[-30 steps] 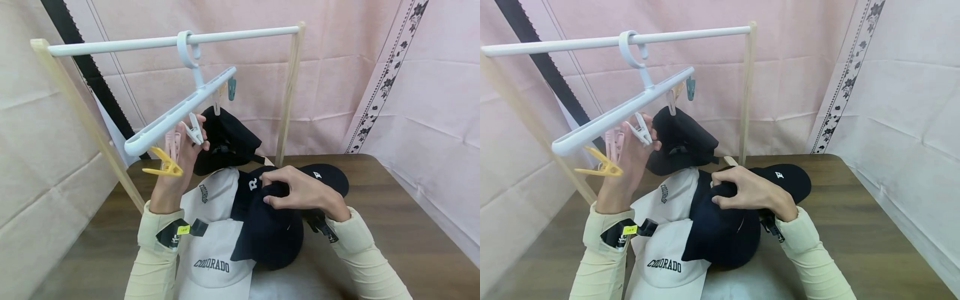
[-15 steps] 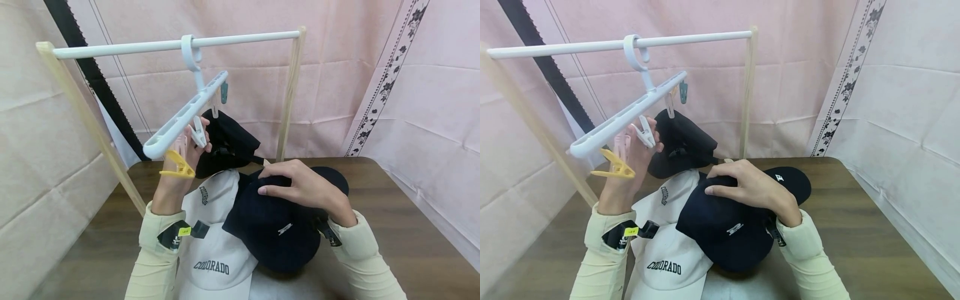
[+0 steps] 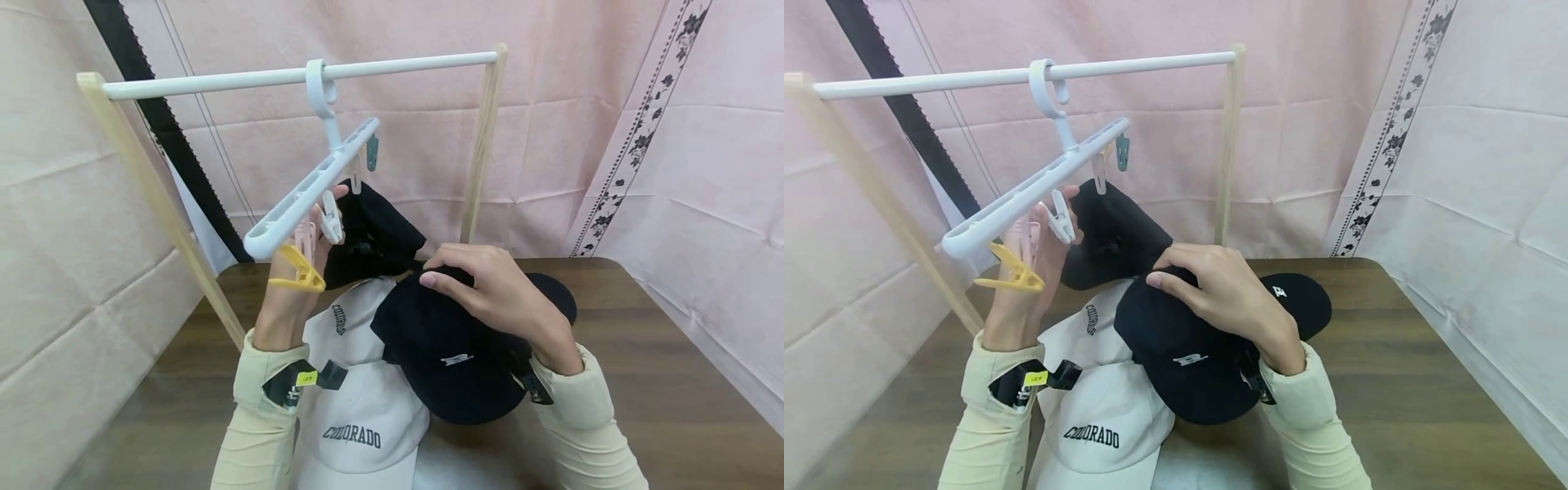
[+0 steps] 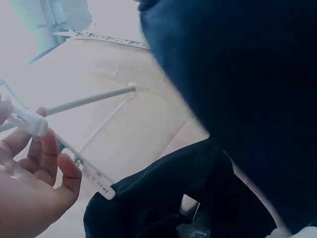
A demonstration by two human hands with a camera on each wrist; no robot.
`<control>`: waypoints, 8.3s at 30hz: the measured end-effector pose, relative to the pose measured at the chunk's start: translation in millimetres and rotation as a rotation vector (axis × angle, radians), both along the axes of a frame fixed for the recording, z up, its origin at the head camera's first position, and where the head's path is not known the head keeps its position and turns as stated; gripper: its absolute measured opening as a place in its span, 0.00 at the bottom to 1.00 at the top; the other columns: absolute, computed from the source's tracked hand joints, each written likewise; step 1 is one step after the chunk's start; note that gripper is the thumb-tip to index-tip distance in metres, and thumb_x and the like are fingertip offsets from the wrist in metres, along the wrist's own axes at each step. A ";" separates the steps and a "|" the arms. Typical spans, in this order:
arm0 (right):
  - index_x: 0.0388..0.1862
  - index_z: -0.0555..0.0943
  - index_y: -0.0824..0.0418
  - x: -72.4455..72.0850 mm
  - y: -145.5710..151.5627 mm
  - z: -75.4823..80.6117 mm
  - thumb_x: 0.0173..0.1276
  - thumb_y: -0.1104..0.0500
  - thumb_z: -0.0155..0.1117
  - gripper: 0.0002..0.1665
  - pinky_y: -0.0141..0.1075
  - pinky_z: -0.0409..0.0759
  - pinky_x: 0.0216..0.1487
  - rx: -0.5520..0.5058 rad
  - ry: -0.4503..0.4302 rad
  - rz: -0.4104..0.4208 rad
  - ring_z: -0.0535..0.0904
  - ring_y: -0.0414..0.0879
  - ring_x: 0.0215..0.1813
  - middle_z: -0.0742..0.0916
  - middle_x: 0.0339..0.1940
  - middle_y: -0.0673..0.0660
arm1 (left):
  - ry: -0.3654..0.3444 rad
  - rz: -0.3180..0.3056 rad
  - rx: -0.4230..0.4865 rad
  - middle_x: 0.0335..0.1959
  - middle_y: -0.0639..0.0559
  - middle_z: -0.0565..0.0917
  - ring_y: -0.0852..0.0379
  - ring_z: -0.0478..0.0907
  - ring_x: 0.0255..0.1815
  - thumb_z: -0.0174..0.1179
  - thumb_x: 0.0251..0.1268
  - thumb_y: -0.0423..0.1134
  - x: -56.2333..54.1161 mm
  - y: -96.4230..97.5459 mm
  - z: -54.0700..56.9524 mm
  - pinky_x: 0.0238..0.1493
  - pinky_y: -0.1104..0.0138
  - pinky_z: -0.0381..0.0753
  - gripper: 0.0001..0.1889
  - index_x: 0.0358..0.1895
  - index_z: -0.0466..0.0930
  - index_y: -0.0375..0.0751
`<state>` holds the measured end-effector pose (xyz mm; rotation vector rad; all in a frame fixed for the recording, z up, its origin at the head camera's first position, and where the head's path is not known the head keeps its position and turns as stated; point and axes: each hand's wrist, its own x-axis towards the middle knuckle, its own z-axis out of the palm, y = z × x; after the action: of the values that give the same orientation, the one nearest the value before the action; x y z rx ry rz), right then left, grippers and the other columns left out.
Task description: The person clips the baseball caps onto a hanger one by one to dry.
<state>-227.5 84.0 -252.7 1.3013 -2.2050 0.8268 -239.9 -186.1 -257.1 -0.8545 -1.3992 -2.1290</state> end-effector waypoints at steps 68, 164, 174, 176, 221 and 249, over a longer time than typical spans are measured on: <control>0.49 0.89 0.63 -13.2 -78.0 3.5 0.72 0.63 0.72 0.09 0.39 0.79 0.47 -0.224 -0.126 -0.020 0.80 0.46 0.44 0.86 0.43 0.54 | -0.098 0.151 0.062 0.42 0.54 0.82 0.57 0.79 0.41 0.72 0.55 0.68 0.0 13.1 2.8 0.47 0.68 0.79 0.35 0.55 0.84 0.43; 0.48 0.86 0.58 -18.0 -87.5 -8.8 0.75 0.54 0.71 0.10 0.38 0.80 0.51 -0.315 -0.204 -0.115 0.80 0.44 0.43 0.88 0.42 0.50 | -0.107 0.182 -0.029 0.41 0.46 0.85 0.57 0.81 0.39 0.60 0.78 0.30 9.1 -11.9 -7.4 0.44 0.75 0.81 0.10 0.55 0.86 0.35; 0.49 0.86 0.61 -26.9 -85.4 -11.4 0.75 0.57 0.71 0.10 0.39 0.81 0.50 -0.312 -0.226 -0.187 0.82 0.46 0.43 0.89 0.44 0.54 | -0.150 0.286 -0.154 0.60 0.42 0.81 0.46 0.74 0.62 0.59 0.81 0.39 14.9 -16.0 -1.2 0.65 0.61 0.74 0.14 0.60 0.84 0.37; 0.50 0.85 0.62 -29.5 -83.9 -13.3 0.75 0.60 0.71 0.09 0.40 0.80 0.45 -0.310 -0.245 -0.198 0.80 0.47 0.40 0.89 0.43 0.55 | -0.134 0.327 -0.175 0.56 0.42 0.83 0.45 0.76 0.59 0.60 0.80 0.40 15.4 -16.4 -1.2 0.63 0.61 0.74 0.13 0.58 0.86 0.38; 0.60 0.88 0.64 -35.6 -56.9 -10.8 0.76 0.69 0.66 0.16 0.44 0.85 0.52 -0.042 -0.253 -0.045 0.84 0.48 0.45 0.91 0.50 0.58 | -0.145 0.687 -0.439 0.36 0.50 0.92 0.59 0.87 0.38 0.70 0.72 0.47 46.5 13.5 8.0 0.44 0.64 0.80 0.14 0.49 0.90 0.39; 0.70 0.76 0.65 -33.8 -27.6 -31.4 0.82 0.57 0.62 0.24 0.44 0.82 0.52 0.141 -0.267 -0.152 0.81 0.50 0.47 0.85 0.50 0.58 | -0.151 0.455 -0.427 0.29 0.54 0.85 0.51 0.81 0.34 0.67 0.75 0.43 37.2 15.8 8.4 0.45 0.62 0.78 0.15 0.55 0.88 0.38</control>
<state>-261.3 56.4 -284.1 1.1218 -2.5772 0.8399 -202.7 -170.3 -248.7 -0.4563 -1.9527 -1.6022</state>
